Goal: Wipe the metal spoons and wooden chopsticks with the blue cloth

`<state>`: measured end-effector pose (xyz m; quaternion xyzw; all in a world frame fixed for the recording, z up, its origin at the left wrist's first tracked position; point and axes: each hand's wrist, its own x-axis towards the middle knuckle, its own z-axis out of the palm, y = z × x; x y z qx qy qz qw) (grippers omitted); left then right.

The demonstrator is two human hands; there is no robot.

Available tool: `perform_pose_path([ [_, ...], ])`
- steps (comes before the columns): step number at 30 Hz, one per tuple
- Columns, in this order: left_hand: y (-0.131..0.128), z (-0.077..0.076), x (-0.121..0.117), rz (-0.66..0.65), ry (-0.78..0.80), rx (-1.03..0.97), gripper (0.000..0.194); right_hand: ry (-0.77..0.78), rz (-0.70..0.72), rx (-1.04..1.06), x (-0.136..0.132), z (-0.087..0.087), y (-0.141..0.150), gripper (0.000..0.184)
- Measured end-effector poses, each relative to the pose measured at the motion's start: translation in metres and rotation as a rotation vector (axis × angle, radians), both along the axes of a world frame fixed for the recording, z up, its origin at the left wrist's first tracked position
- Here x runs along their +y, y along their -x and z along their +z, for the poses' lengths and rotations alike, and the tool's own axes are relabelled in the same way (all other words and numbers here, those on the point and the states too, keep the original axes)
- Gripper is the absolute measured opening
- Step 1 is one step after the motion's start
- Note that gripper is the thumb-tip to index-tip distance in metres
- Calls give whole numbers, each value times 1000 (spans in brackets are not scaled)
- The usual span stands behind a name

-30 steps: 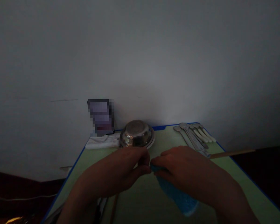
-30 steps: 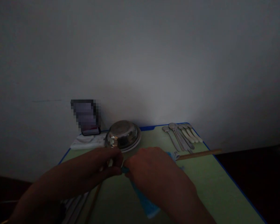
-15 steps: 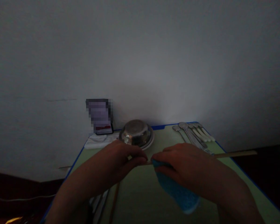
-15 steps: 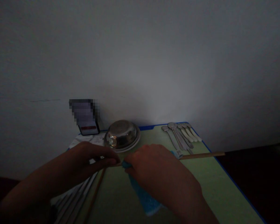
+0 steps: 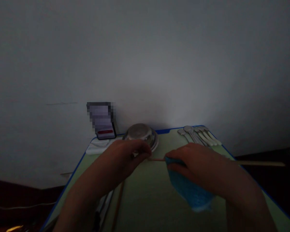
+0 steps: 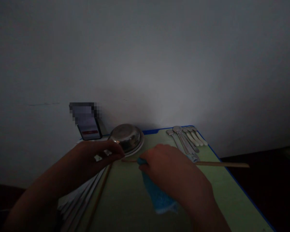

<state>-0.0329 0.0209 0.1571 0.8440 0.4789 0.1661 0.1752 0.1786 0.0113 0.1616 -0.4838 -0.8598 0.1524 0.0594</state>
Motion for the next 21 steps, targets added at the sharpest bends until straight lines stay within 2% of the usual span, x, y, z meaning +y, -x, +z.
perform_pose_path([
  [4, 2, -10, 8, -10, 15, -88, 28, -4, -26, -7, 2, -1, -4, 22],
  [5, 1, -12, 10, -6, 34, -76, 26, 1, -25, -7, 2, -1, -5, 22],
  [7, 1, -12, 11, 20, 67, -45, 17, 16, -20, -6, 3, -1, -5, 23],
  [10, 0, -9, 9, 50, 38, -29, 30, 19, -21, -9, 4, -1, -5, 23],
  [13, -2, -8, 8, 11, -15, -23, 36, 7, -22, -7, 4, -1, -6, 23],
  [16, -3, -10, 9, -27, -31, -42, 31, 0, -7, 5, 5, -2, -6, 24],
  [21, -1, -10, 10, 9, -12, -59, 25, -48, 9, -10, 5, -1, -4, 23],
])
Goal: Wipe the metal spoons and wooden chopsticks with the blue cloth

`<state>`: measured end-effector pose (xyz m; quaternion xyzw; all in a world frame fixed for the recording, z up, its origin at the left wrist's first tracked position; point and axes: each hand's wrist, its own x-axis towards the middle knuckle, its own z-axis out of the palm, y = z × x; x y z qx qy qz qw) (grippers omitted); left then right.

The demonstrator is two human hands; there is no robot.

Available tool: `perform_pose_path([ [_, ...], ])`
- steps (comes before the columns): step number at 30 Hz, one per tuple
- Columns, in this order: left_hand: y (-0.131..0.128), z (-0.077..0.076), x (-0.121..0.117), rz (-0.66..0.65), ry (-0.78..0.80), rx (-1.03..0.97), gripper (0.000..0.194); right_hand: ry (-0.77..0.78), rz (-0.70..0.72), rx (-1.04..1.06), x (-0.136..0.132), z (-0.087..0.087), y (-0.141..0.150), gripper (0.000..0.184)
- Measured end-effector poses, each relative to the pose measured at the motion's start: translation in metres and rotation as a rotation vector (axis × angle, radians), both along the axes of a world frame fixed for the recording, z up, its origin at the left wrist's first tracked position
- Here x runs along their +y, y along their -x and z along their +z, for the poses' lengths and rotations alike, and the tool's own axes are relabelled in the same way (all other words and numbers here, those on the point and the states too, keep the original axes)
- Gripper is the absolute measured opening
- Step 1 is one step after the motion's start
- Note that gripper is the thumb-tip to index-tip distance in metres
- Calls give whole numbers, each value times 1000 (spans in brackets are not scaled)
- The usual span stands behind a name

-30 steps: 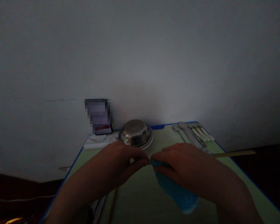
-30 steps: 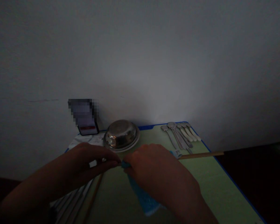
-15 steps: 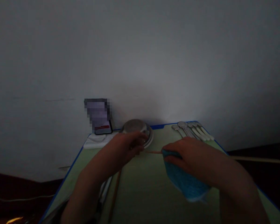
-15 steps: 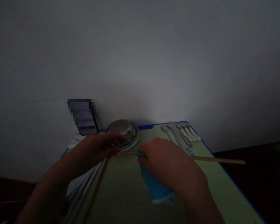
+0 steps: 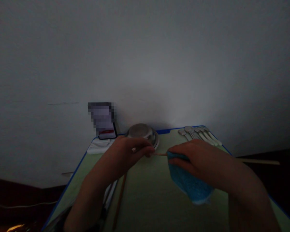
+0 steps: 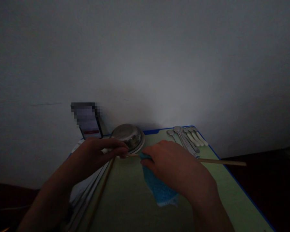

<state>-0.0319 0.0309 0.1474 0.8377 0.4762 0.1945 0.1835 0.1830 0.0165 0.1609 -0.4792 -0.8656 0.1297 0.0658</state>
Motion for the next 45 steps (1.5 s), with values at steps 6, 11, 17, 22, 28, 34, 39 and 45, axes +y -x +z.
perform_pose_path([
  [6, -2, 7, -9, -110, 12, 7, 22, -13, 38, 22, -2, 3, 2, 23],
  [11, -1, 9, -14, -128, -120, 51, 24, -3, 79, 95, 0, 1, 6, 24],
  [17, 20, 14, -17, -103, -189, -9, 28, 72, 106, 171, 5, 1, -5, 20],
  [22, 43, 17, -20, -52, -234, -81, 31, 103, 37, 169, 8, 0, -24, 27],
  [28, 50, 14, -20, -42, -164, -51, 30, 23, 16, 166, 5, -1, -25, 30],
  [34, 40, 17, -21, -12, -61, -20, 43, 29, 83, 172, 4, 3, -13, 26],
  [39, 27, 18, -25, -5, -104, 39, 41, 26, 91, 167, 2, 2, -8, 25],
  [45, 4, 13, -24, -46, -79, 79, 40, 12, 139, 143, 0, 1, 0, 25],
])
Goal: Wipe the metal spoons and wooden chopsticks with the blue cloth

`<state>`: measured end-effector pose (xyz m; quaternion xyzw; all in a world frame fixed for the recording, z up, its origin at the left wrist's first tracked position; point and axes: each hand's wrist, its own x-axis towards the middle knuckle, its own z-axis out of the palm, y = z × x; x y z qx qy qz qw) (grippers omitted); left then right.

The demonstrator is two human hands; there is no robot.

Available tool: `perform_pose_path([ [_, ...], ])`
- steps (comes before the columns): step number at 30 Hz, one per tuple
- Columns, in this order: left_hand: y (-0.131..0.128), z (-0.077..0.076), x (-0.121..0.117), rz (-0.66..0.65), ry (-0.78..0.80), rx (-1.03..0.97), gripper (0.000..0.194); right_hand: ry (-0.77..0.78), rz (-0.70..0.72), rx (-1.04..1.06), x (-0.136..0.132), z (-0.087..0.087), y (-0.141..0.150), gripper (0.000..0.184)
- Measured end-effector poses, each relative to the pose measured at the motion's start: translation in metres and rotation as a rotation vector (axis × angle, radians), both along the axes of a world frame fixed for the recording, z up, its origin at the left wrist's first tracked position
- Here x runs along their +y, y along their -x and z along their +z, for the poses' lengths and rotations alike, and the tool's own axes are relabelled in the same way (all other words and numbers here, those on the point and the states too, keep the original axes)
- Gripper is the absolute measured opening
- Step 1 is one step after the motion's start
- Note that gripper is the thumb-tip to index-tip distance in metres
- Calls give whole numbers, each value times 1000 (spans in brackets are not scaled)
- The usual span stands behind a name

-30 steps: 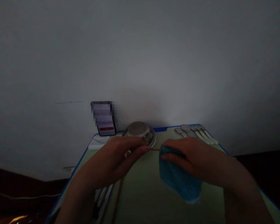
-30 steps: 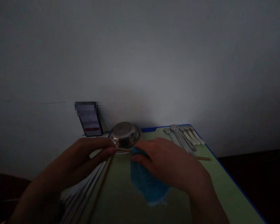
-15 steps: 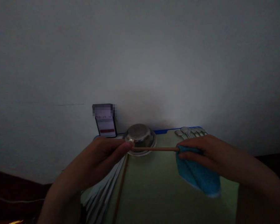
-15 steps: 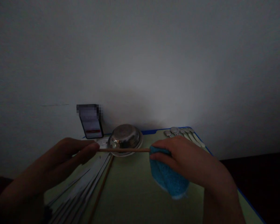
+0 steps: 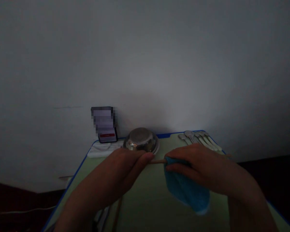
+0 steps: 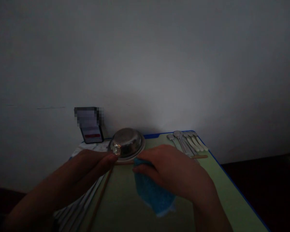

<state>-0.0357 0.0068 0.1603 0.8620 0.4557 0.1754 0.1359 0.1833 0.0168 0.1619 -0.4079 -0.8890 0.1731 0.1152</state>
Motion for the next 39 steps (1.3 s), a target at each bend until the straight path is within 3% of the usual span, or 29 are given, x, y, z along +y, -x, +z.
perform_pose_path([
  [7, -15, -8, 4, -42, 3, 51, 42, 22, 28, -10, 3, -2, 11, 25],
  [15, -2, -2, 3, -112, 95, 30, 34, 19, 32, 7, 3, 0, 7, 28],
  [20, 12, -1, 0, -121, -16, -107, 16, 7, 4, 50, 0, 3, 3, 24],
  [34, 11, 6, -6, -150, -226, -149, 18, 18, 4, 32, -8, 8, 4, 21],
  [39, 10, 5, -6, -130, -210, -134, 19, 25, -1, 25, -9, 9, 5, 22],
])
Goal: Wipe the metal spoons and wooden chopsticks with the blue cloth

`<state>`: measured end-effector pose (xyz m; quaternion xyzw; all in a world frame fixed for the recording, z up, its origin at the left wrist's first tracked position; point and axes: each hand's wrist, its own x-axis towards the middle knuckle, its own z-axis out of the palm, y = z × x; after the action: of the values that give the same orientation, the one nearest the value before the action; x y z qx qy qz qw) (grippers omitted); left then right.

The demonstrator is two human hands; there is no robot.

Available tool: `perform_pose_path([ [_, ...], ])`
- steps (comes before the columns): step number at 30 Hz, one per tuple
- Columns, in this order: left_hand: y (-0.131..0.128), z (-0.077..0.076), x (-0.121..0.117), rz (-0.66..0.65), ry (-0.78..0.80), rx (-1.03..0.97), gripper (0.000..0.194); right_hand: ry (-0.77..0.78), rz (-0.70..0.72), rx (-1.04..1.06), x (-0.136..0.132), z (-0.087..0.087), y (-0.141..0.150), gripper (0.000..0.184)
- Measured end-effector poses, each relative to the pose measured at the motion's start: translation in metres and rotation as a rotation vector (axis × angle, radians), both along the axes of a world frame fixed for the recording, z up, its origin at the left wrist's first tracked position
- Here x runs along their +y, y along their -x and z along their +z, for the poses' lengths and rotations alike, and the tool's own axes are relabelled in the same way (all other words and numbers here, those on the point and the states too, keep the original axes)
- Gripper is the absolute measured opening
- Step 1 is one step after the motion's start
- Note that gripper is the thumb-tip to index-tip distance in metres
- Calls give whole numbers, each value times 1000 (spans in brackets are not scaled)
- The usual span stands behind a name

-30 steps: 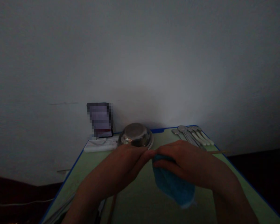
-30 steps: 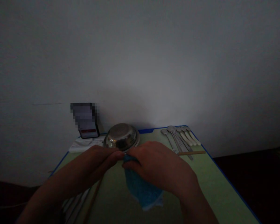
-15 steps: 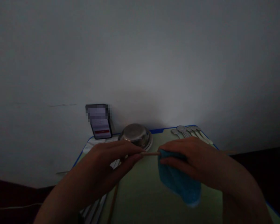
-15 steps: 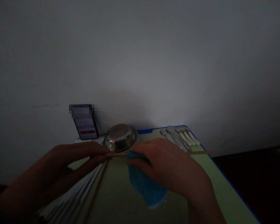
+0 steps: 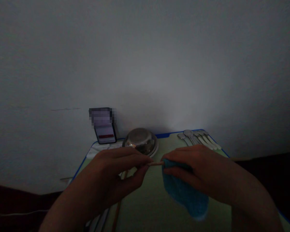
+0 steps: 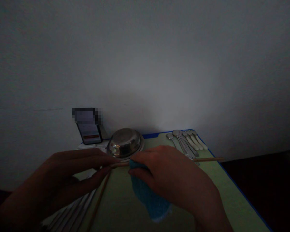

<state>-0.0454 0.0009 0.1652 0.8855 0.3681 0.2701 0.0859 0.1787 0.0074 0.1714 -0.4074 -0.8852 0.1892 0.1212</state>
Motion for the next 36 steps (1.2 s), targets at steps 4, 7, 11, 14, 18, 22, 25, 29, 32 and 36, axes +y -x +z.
perform_pose_path([
  [4, 1, -2, -1, 16, 17, -5, 22, -15, 4, 11, 1, 0, 1, 22],
  [7, 0, -2, 0, 22, 25, -32, 22, -12, 13, 10, 2, -1, 2, 22],
  [11, -1, 0, -1, 40, 28, -56, 20, -13, 9, 1, 2, -1, 3, 21],
  [14, -2, 2, -2, 45, 18, -54, 18, -16, -6, -10, 2, 1, 3, 20],
  [18, -4, 1, -1, 26, -6, -12, 19, -20, -36, -25, 0, 2, 3, 19],
  [22, -8, 0, 0, 5, -10, -11, 20, -31, -51, -27, 0, 2, 3, 19],
  [25, -10, -1, 0, 19, 5, -19, 20, -51, -50, -23, 0, 1, 4, 20],
  [29, -12, -3, 0, 42, 5, 23, 16, -67, -57, -47, 2, -1, 4, 20],
  [32, -12, -4, 1, 98, -10, 72, 21, -62, -56, -71, 3, -1, 5, 21],
  [36, -12, -3, 3, 113, 80, 82, 25, -51, -67, -92, 2, -1, 5, 22],
])
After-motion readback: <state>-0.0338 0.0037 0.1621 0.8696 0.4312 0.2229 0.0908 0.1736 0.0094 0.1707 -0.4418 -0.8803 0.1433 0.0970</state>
